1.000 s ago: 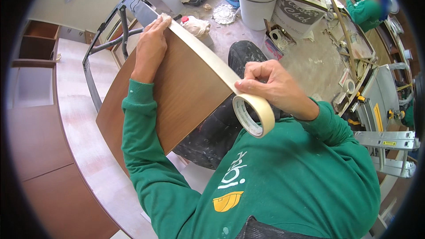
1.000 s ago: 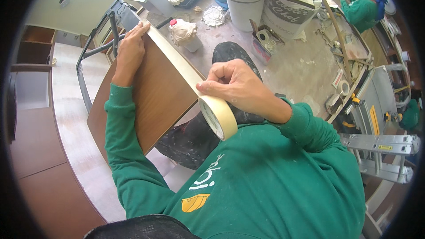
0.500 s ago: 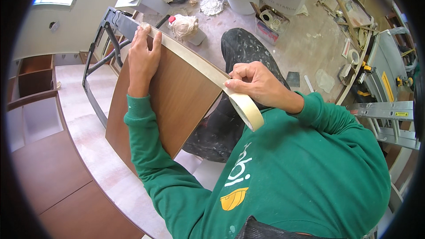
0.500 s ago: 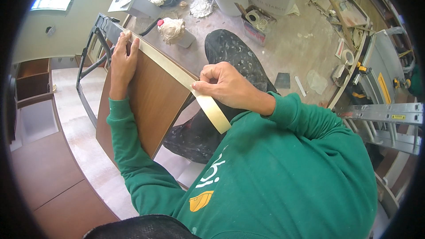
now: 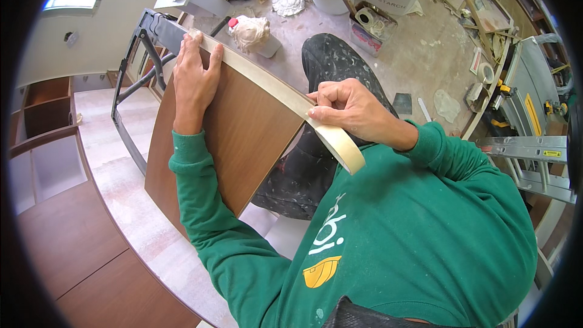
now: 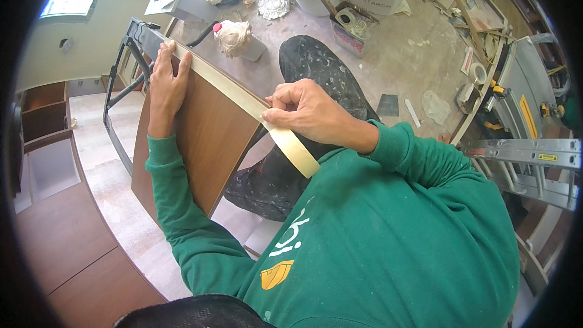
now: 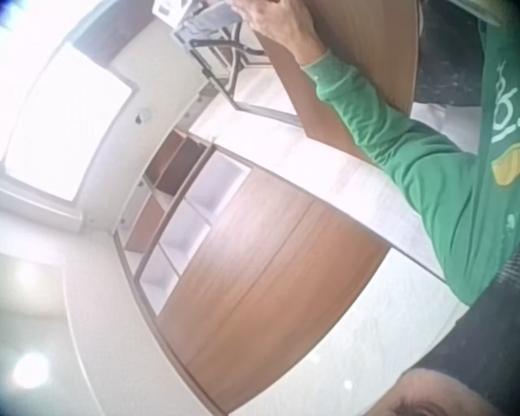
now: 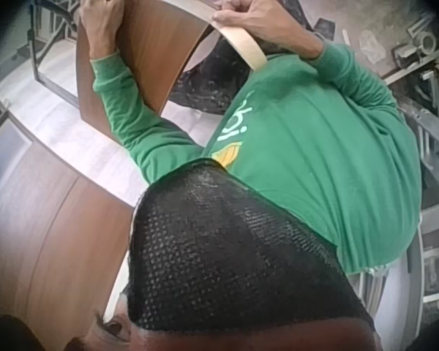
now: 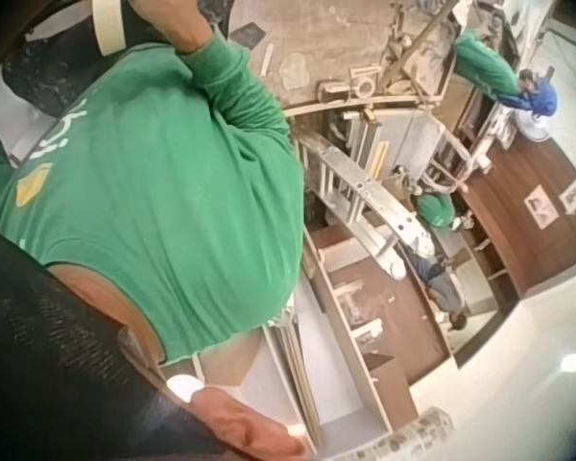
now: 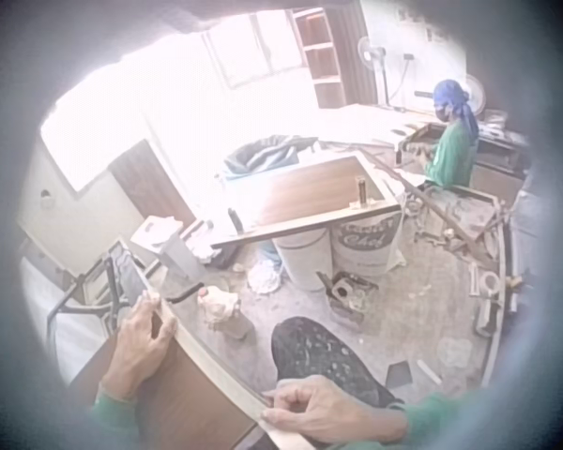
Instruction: The person applies masking tape along the edges of a wooden panel, then uses a metal scraper to press the tape firmly. The person repeats this process on multiple edges of the panel.
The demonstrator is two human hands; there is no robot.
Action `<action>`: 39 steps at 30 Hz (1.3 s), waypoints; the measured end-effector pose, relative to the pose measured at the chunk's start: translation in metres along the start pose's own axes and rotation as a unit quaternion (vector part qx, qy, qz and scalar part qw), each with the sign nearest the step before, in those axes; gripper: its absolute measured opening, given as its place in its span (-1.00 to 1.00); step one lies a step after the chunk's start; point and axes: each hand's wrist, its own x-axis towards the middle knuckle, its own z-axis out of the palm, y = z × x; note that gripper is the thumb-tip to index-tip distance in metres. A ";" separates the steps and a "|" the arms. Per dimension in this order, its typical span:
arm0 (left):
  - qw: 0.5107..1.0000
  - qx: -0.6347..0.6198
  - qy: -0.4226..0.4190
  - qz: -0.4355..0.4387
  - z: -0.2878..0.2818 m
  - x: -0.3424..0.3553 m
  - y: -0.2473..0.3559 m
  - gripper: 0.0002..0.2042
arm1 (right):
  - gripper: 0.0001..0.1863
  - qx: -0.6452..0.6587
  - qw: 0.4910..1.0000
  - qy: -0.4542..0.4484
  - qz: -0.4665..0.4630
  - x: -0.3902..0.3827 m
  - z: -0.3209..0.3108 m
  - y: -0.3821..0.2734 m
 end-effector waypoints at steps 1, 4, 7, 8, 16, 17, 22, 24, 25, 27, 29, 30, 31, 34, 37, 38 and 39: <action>1.000 0.005 0.001 0.003 0.000 0.000 0.000 -0.35 | -0.62 -0.006 1.000 0.001 -0.004 0.000 0.000 0.000; 1.000 0.015 -0.006 0.004 0.001 -0.001 0.001 -0.34 | -0.61 -0.030 1.000 0.002 -0.001 0.000 -0.001 0.002; 1.000 0.018 -0.016 -0.003 0.001 0.000 0.001 -0.34 | -0.61 -0.054 0.998 0.001 0.018 -0.002 -0.005 0.002; 1.000 0.019 -0.010 0.002 0.001 0.001 0.000 -0.35 | -0.61 -0.055 0.998 0.004 0.015 -0.001 -0.005 0.003; 1.000 0.024 -0.009 0.001 0.002 0.000 -0.001 -0.35 | -0.57 -0.059 0.997 -0.010 0.050 -0.003 -0.001 -0.009; 1.000 0.023 -0.010 -0.001 0.002 0.001 0.000 -0.35 | -0.57 -0.057 0.997 -0.011 0.055 -0.004 -0.002 -0.008; 1.000 0.022 -0.005 0.007 0.006 0.002 -0.006 -0.34 | -0.58 -0.044 0.997 -0.017 0.064 -0.002 -0.005 -0.004; 1.000 0.021 -0.016 0.001 0.005 0.002 -0.005 -0.34 | -0.58 -0.040 0.997 -0.017 0.064 -0.003 -0.005 -0.005; 1.000 0.021 -0.022 -0.002 0.004 0.002 -0.005 -0.34 | -0.58 -0.037 0.997 -0.018 0.064 -0.003 -0.005 -0.005; 1.000 0.018 -0.023 -0.001 0.004 0.002 -0.005 -0.34 | -0.65 -0.030 0.997 -0.006 0.067 -0.002 -0.004 -0.006; 1.000 0.016 -0.024 -0.002 0.003 0.002 -0.005 -0.34 | -0.67 -0.028 0.997 0.000 0.067 -0.002 -0.004 -0.006; 1.000 0.016 -0.025 -0.003 0.003 0.002 -0.005 -0.34 | -0.67 -0.030 0.997 0.000 0.067 -0.002 -0.004 -0.006; 1.000 0.015 -0.026 -0.003 0.003 0.002 -0.005 -0.34 | -0.67 -0.032 0.997 0.001 0.067 -0.002 -0.004 -0.006; 0.999 0.017 -0.028 -0.004 0.002 0.002 -0.004 -0.34 | -0.59 -0.042 0.997 -0.010 0.059 -0.003 -0.003 -0.009; 0.999 0.017 -0.029 -0.005 0.002 0.002 -0.004 -0.34 | -0.59 -0.036 0.998 -0.009 0.060 -0.003 -0.003 -0.009; 1.000 0.018 -0.021 0.000 0.003 0.002 -0.004 -0.34 | -0.59 -0.037 0.997 -0.009 0.060 -0.003 -0.003 -0.010; 1.000 0.018 -0.013 0.005 0.004 0.002 -0.005 -0.34 | -0.59 -0.037 0.997 -0.009 0.062 -0.003 -0.003 -0.012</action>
